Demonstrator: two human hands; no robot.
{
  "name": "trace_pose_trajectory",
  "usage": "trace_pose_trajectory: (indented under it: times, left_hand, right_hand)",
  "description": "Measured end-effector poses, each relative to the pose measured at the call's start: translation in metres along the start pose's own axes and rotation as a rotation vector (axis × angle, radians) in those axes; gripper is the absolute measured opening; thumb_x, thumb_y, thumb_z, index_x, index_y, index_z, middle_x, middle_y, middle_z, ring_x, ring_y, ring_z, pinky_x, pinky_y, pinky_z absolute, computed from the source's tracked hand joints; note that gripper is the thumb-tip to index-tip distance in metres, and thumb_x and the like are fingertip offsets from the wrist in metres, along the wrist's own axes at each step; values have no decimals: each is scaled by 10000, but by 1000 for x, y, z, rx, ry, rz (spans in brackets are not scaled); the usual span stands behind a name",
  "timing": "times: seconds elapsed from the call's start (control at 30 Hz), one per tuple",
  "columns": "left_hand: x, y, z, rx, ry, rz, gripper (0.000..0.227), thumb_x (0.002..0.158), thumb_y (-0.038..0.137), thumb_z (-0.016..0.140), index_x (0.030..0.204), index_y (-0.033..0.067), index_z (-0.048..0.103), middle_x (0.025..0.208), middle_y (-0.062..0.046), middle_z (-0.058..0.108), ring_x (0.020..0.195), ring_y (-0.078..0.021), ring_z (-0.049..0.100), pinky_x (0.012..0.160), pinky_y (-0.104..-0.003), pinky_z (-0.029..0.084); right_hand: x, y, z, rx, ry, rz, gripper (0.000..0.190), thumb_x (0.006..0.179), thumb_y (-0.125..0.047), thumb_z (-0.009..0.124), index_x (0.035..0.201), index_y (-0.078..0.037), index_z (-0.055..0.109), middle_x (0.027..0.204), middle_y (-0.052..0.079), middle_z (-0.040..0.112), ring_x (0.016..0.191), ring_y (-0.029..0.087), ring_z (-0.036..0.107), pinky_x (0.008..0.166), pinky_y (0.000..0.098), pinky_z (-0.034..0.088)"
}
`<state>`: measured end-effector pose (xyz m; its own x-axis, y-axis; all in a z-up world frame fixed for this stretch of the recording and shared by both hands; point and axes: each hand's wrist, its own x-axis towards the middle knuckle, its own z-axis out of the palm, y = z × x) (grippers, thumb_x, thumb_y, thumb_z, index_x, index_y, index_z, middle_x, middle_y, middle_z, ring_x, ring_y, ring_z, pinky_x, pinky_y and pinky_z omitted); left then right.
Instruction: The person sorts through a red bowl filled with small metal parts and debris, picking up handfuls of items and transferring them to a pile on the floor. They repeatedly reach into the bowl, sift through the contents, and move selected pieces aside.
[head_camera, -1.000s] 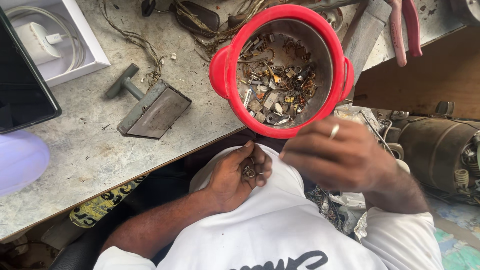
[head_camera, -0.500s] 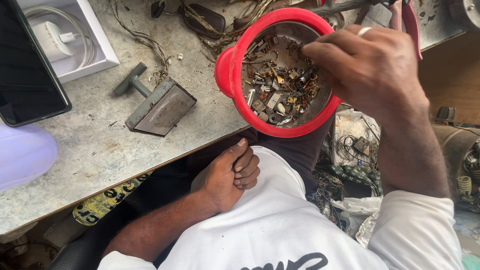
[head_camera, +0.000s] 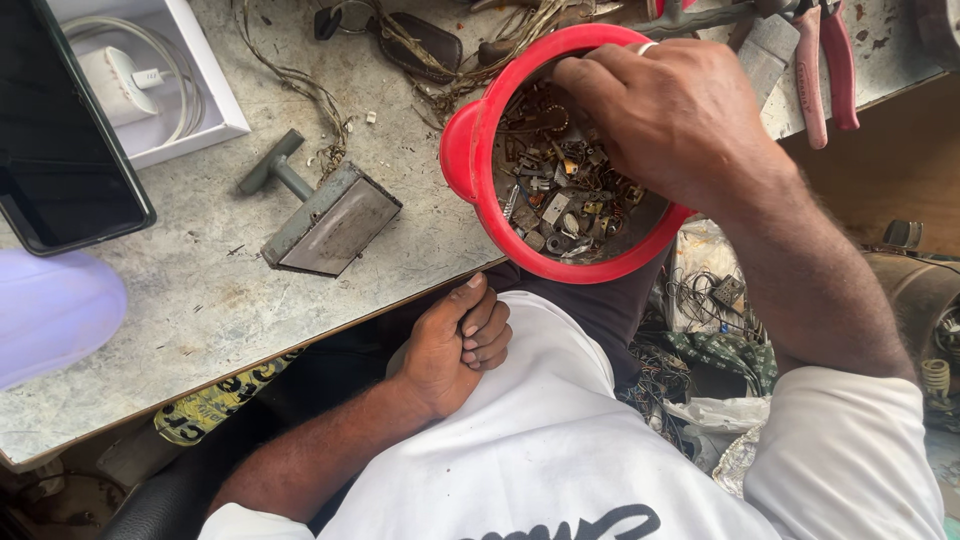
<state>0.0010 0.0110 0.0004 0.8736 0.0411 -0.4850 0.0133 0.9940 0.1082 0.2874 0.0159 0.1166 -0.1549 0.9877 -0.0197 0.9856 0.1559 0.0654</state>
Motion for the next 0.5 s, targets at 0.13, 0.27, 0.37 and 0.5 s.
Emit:
trace_pose_trajectory:
  times: [0.13,0.27,0.37,0.5]
  left_hand:
    - [3,0,1,1,-18,3,500,1097,418,428,665,174,364,578,42,293,512,-76,248,473,-245,244]
    - [5,-1,2,-7,-23,6,497,1100,415,430,670,173,369,580,41,296,509,-76,245,472,-246,245]
    - [5,-2,1,-14,-18,9,491,1098,414,429,675,172,373,581,43,297,508,-76,247,471,-243,246]
    - [4,-3,2,-7,-10,19,491,1096,416,427,675,170,374,582,43,301,507,-74,255,471,-241,251]
  right_hand:
    - [4,-7,17,-137,25,25,180,899,-142,731,1071,-99,700,919,42,673,793,245,697,665,383,555]
    - [6,-14,23,-228,-22,46,154,875,-153,729,1024,-122,708,913,32,673,788,220,705,639,368,559]
    - [4,-14,20,-214,-56,52,196,839,-139,716,1035,-134,717,901,30,675,785,223,710,641,376,562]
    - [-1,-12,15,-186,-111,90,177,844,-152,711,1020,-132,721,872,35,675,783,233,712,622,388,555]
